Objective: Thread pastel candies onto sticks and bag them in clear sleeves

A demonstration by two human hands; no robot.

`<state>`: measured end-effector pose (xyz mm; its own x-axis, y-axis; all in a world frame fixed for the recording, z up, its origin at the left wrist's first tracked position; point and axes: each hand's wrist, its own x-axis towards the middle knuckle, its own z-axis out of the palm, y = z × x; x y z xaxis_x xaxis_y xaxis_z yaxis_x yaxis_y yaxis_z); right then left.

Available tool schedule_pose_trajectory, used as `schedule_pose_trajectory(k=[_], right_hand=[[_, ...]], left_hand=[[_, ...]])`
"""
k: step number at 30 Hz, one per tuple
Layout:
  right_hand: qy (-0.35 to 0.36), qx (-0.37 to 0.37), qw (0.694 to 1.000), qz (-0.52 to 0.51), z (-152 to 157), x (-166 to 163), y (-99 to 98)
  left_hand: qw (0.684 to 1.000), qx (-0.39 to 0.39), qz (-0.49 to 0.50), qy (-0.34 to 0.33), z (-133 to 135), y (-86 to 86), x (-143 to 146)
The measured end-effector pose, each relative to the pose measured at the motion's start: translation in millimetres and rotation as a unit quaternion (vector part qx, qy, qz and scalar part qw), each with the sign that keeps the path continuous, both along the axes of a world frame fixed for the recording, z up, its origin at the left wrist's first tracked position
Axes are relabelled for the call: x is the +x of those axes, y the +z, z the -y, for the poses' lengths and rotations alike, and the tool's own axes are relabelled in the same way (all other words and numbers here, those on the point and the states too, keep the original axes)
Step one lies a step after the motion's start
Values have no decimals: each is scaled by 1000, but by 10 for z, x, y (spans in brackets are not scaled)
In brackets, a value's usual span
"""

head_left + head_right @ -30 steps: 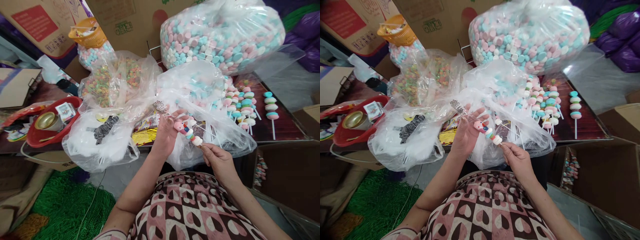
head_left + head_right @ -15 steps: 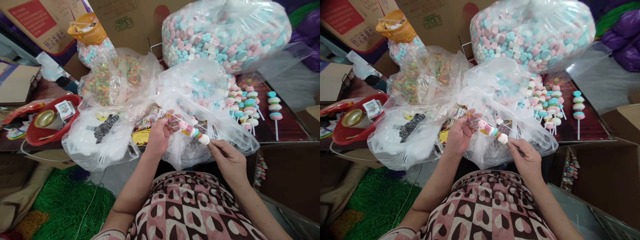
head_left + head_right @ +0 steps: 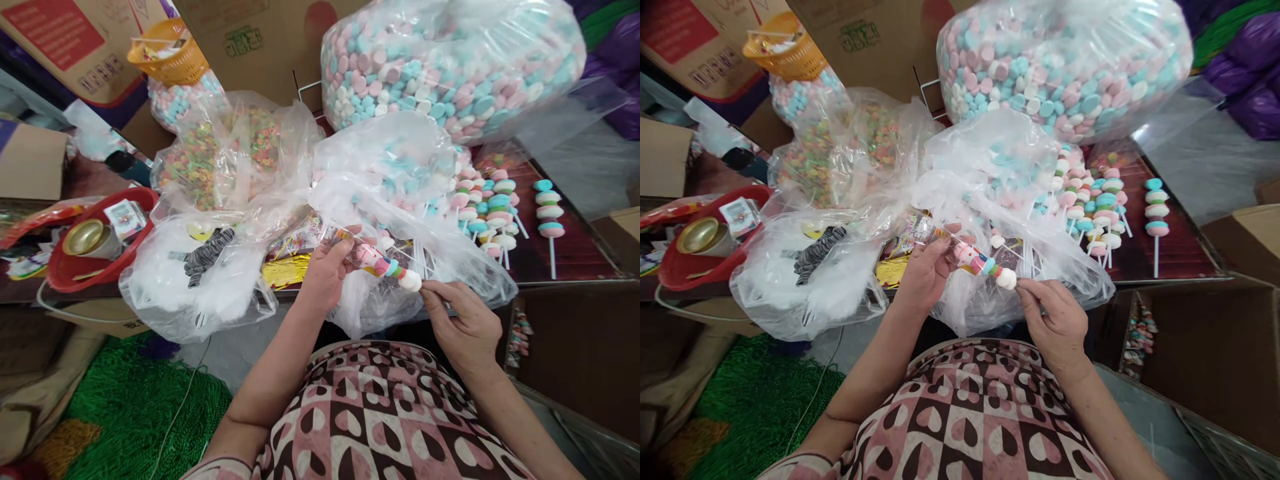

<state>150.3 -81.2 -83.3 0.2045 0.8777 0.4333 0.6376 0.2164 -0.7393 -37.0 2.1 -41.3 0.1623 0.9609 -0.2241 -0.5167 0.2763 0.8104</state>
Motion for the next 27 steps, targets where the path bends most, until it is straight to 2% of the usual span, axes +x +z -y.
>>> schedule_pose_trajectory(k=[6, 13, 18, 22, 27], right_hand=[[-5, -72, 992, -106, 23, -47, -72], [20, -43, 999, -16, 5, 4, -92], [27, -90, 994, -64, 6, -30, -70], [60, -163, 970, -172, 16, -61, -88], [125, -259, 908, -306, 9, -78, -86]], left_hand=[[1000, -1, 9, -2, 54, -42, 87], [1000, 16, 0, 3, 61, -54, 116], [1000, 15, 3, -11, 101, -56, 164], [1000, 1, 16, -26, 137, -74, 192], [999, 32, 5, -44, 137, -95, 162]])
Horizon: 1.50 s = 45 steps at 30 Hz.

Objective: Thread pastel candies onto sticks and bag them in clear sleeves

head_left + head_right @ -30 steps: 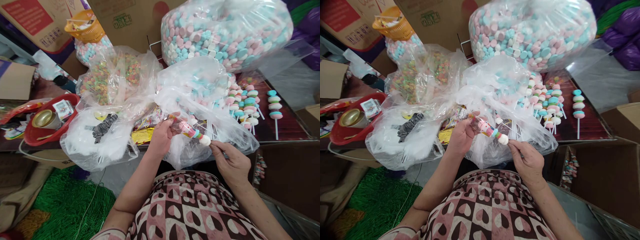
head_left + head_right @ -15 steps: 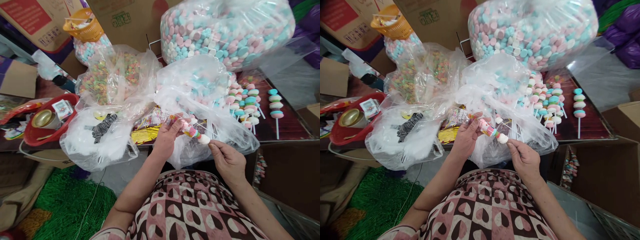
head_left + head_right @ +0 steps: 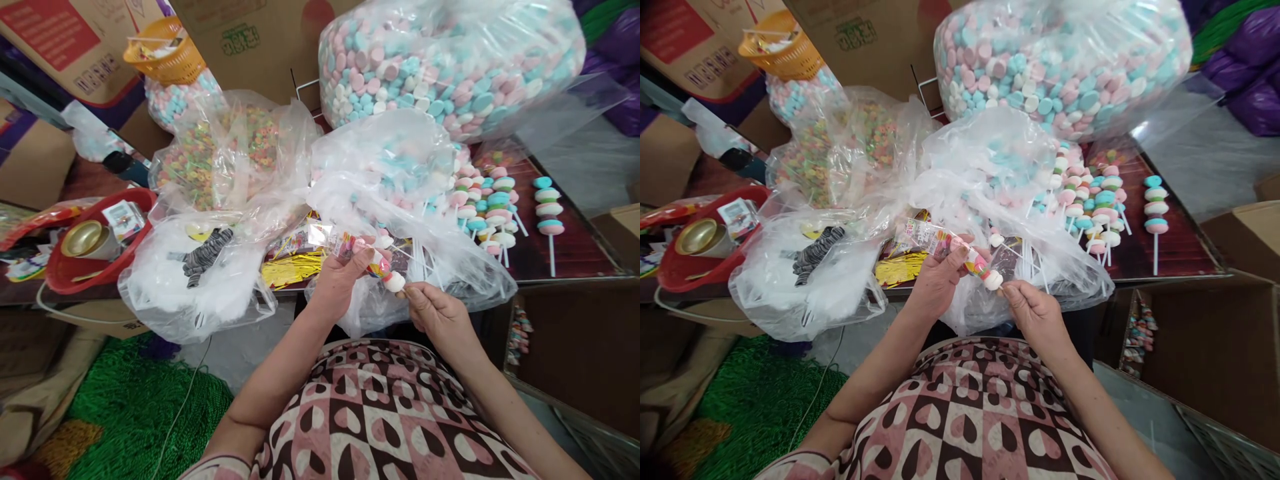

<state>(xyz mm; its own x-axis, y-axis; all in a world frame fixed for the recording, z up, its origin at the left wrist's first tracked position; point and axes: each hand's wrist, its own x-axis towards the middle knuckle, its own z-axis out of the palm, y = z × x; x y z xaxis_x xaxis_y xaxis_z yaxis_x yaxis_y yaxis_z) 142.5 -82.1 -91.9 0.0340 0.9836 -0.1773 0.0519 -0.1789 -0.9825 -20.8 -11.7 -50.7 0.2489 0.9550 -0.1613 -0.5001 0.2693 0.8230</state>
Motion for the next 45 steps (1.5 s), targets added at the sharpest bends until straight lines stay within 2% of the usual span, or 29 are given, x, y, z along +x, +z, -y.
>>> schedule_pose_trajectory(k=[3, 6, 9, 11, 15, 20, 27, 32, 38, 41, 45], right_hand=[[8, -37, 997, -65, -19, -44, 21], [-10, -41, 994, -98, -46, -106, 43], [-5, -15, 997, -78, -61, -129, 66], [5, 24, 999, -24, -56, -115, 70], [-46, 75, 994, 63, -36, -88, 33], [-62, 36, 997, -24, -31, -83, -6], [-80, 52, 995, -10, -11, -76, -13], [-87, 49, 995, -10, 19, -112, -2], [-38, -9, 992, -123, 28, -133, 13], [-7, -35, 985, -171, 24, -118, 15], [26, -50, 988, -144, 24, -99, -2]], left_hand=[[1000, 13, -9, -8, 11, -16, 16], [999, 25, -16, -11, 25, -33, 61], [1000, 22, 0, 2, 11, -33, 80], [1000, 7, 15, 21, -8, -27, 76], [1000, -5, 11, 17, -4, -27, 83], [999, -6, 24, -21, 20, 17, 57], [997, -2, 80, 16, -47, 87, 44], [998, 7, 66, -6, 75, 54, 214], [1000, 17, 4, -25, 177, -44, 243], [998, 12, 46, -48, 150, -23, 170], [995, 20, 93, -30, 52, 86, 67]])
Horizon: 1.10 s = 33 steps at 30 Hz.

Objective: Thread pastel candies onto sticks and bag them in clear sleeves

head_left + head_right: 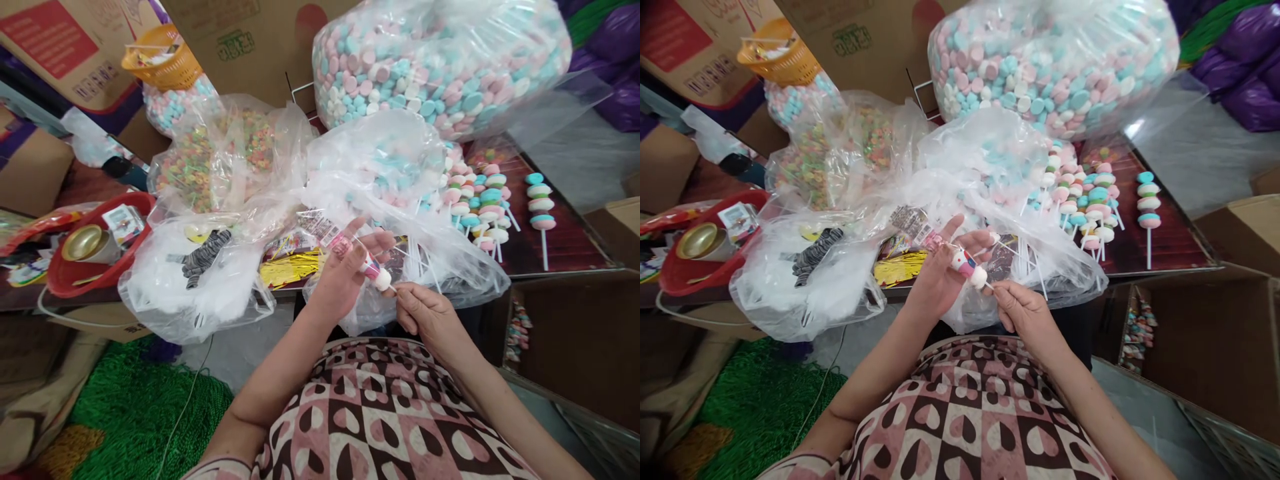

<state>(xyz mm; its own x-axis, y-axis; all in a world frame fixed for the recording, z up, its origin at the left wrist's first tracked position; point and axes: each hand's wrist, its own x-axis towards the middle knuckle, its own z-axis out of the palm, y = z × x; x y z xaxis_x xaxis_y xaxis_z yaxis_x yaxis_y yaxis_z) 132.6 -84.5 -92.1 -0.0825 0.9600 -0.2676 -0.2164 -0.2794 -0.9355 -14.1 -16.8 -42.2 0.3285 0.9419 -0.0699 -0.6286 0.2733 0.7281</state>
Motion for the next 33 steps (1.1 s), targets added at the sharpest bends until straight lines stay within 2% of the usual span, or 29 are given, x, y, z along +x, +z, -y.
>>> schedule_pose_trajectory(k=[4, 9, 12, 16, 19, 22, 27, 30, 33], right_hand=[[-27, 9, 999, 37, -6, 6, 14], [-74, 41, 991, 102, -9, -8, 62], [-70, 29, 994, 78, -8, -31, 51], [-70, -11, 997, -9, -15, -38, 36], [-17, -62, 996, -69, -21, -30, 54], [34, -73, 994, -68, -34, -39, 78], [-13, -41, 997, -67, -80, -76, 118], [-28, -34, 996, -73, -79, -59, 111], [-29, -28, 999, -36, -46, -20, 58]], left_hand=[[999, 1, -21, 43, -62, 21, -11], [999, 4, -33, 29, -17, -46, 56], [999, -3, -45, 20, 22, -67, 75], [999, 9, -38, -4, 45, -55, 57], [999, 7, -31, -22, 39, -54, 34], [999, -8, -37, -37, 28, -91, 36], [995, -16, -67, -68, 28, -167, 60], [996, 12, -51, -70, -9, -96, 0], [1000, 15, -18, -18, -92, 46, -93]])
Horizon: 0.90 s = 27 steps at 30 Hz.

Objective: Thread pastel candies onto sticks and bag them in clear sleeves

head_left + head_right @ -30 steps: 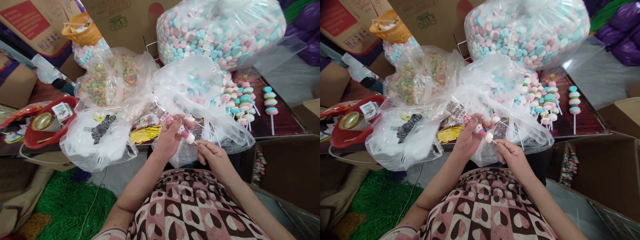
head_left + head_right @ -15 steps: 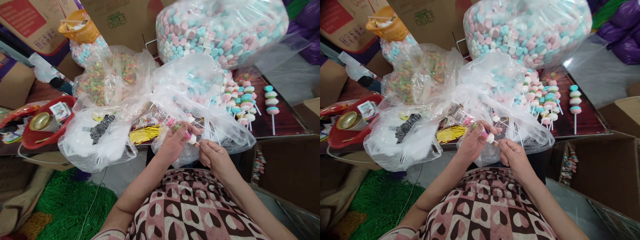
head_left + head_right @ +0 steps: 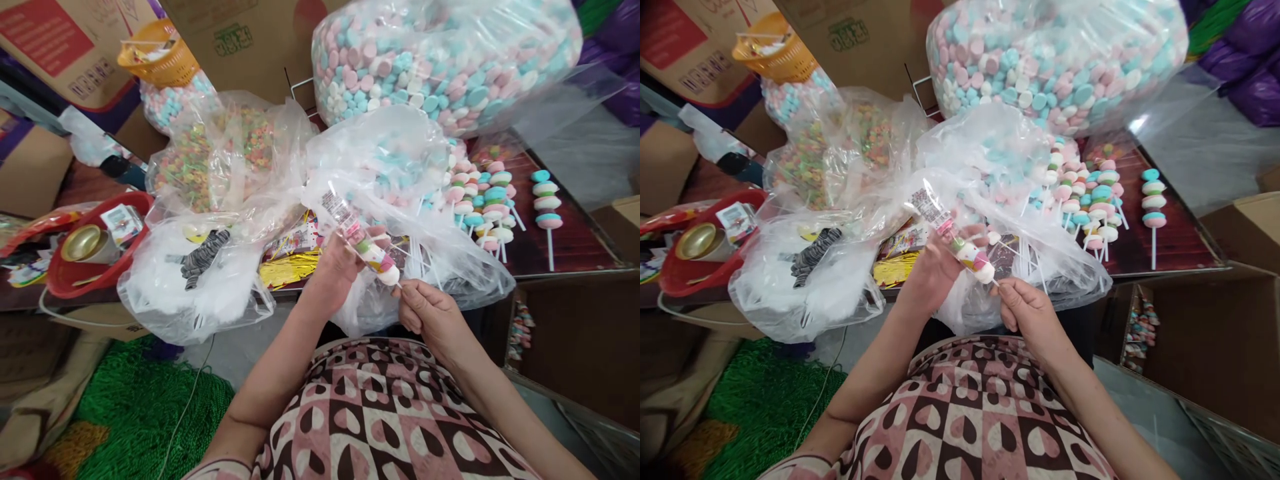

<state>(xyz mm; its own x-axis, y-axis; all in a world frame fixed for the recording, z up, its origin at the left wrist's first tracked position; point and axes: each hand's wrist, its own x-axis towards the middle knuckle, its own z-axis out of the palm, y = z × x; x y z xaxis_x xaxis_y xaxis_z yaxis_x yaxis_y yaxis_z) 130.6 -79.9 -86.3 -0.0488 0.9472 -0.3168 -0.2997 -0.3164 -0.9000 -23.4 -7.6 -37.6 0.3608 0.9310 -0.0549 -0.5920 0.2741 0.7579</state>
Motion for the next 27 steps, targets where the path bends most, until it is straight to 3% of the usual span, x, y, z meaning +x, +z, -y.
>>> schedule_pose_trajectory(k=[4, 12, 17, 27], right_hand=[[15, 14, 998, 66, 37, 39, -61], [137, 56, 975, 165, -30, 74, 56], [110, 114, 950, 267, -35, 15, 61], [88, 83, 960, 253, -60, -13, 45]], left_hand=[[998, -25, -23, 56, -96, 74, -36], [997, -25, -31, 74, -43, -104, 118], [994, -17, -61, 83, 16, -140, 214], [990, 1, -111, 90, 45, -188, 237]])
